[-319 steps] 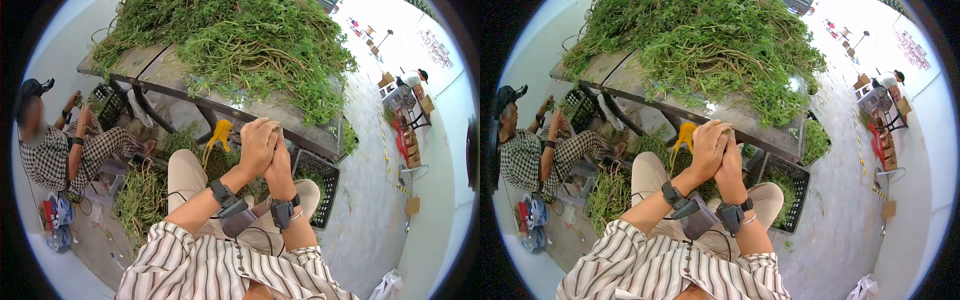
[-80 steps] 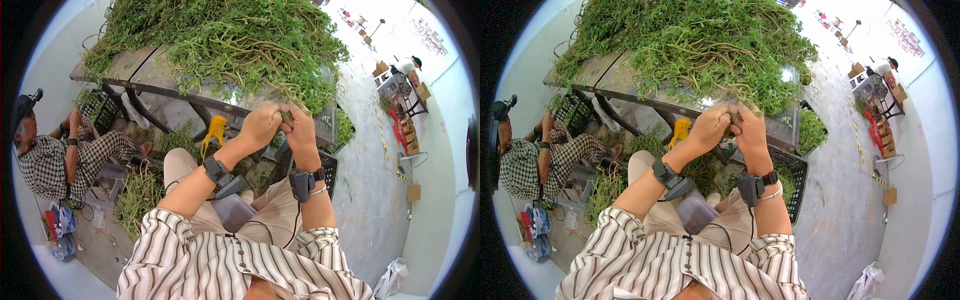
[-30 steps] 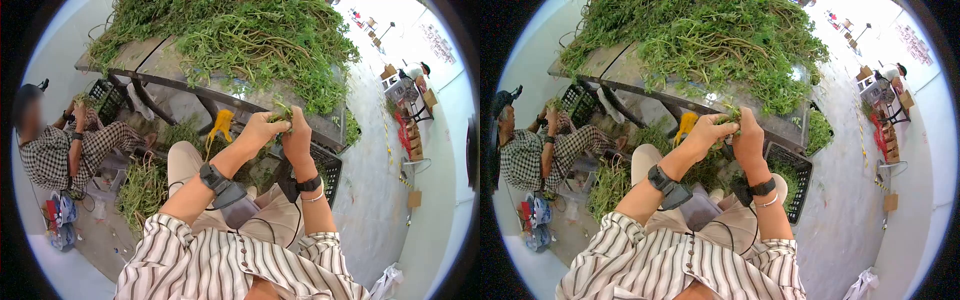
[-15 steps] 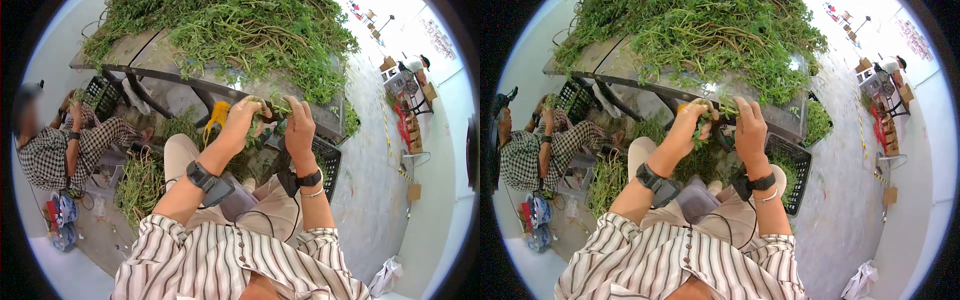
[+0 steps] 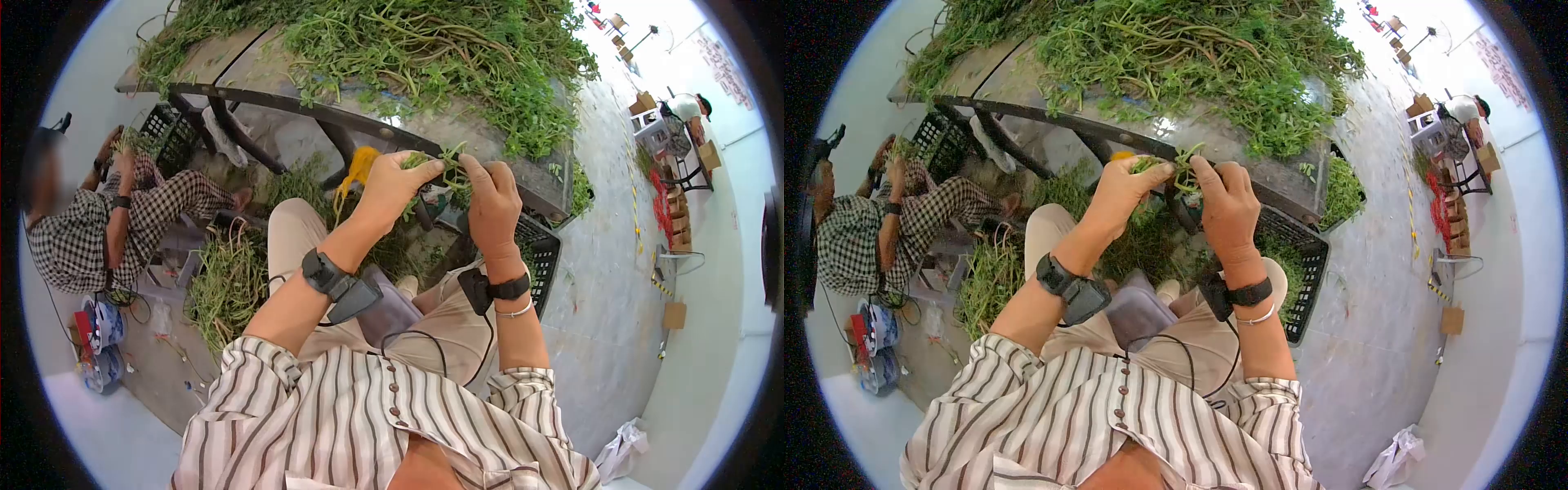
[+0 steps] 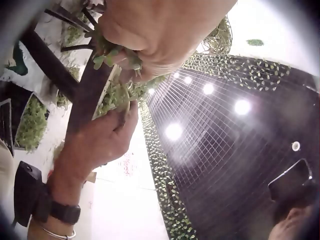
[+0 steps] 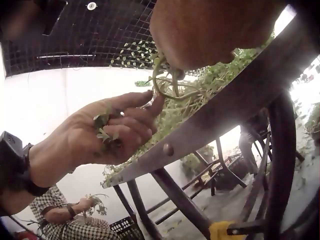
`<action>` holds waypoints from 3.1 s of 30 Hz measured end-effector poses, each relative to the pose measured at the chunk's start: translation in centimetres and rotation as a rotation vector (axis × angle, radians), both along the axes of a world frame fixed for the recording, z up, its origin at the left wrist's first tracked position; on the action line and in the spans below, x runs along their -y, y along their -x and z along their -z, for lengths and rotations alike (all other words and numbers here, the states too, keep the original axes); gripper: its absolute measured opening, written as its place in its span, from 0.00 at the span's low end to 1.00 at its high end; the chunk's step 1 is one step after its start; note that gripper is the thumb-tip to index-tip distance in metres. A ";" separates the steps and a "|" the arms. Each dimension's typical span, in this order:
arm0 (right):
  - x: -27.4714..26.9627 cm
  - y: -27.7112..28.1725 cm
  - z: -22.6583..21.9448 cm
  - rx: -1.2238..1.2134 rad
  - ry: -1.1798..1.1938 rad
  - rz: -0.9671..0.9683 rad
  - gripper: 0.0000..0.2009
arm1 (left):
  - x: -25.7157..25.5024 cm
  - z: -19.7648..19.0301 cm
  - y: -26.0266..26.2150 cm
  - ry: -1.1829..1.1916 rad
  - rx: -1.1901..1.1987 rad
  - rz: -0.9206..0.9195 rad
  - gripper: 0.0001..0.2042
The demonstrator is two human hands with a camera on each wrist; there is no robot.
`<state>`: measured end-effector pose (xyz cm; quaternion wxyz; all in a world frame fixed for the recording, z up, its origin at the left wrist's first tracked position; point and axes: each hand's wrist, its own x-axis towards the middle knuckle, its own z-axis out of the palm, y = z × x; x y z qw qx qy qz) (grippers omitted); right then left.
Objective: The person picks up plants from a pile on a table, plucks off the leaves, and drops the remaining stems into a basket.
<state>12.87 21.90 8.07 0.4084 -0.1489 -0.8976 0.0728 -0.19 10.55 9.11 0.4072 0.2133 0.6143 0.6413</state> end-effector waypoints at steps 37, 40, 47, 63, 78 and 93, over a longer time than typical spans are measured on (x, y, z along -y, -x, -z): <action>0.6 -1.4 2.3 -0.002 0.137 -0.010 0.20 | -0.2 2.0 0.8 -0.077 0.323 0.055 0.08; 0.5 -1.5 2.4 0.011 0.156 -0.006 0.21 | 0.0 2.0 0.8 -0.092 0.324 0.061 0.08; 0.6 -1.7 2.9 0.114 0.258 0.000 0.19 | -0.4 2.0 0.4 -0.072 0.252 0.032 0.06; 1.2 -1.8 4.1 0.303 0.556 -0.098 0.23 | -1.3 3.0 0.2 -0.069 0.106 -0.033 0.05; 2.0 1.0 3.3 -0.554 2.230 -0.581 0.20 | -3.9 2.4 -3.1 -0.069 -1.040 0.081 0.10; 2.2 2.3 4.3 -0.688 2.046 -0.481 0.18 | -3.7 2.6 -3.0 -0.084 -1.283 0.024 0.13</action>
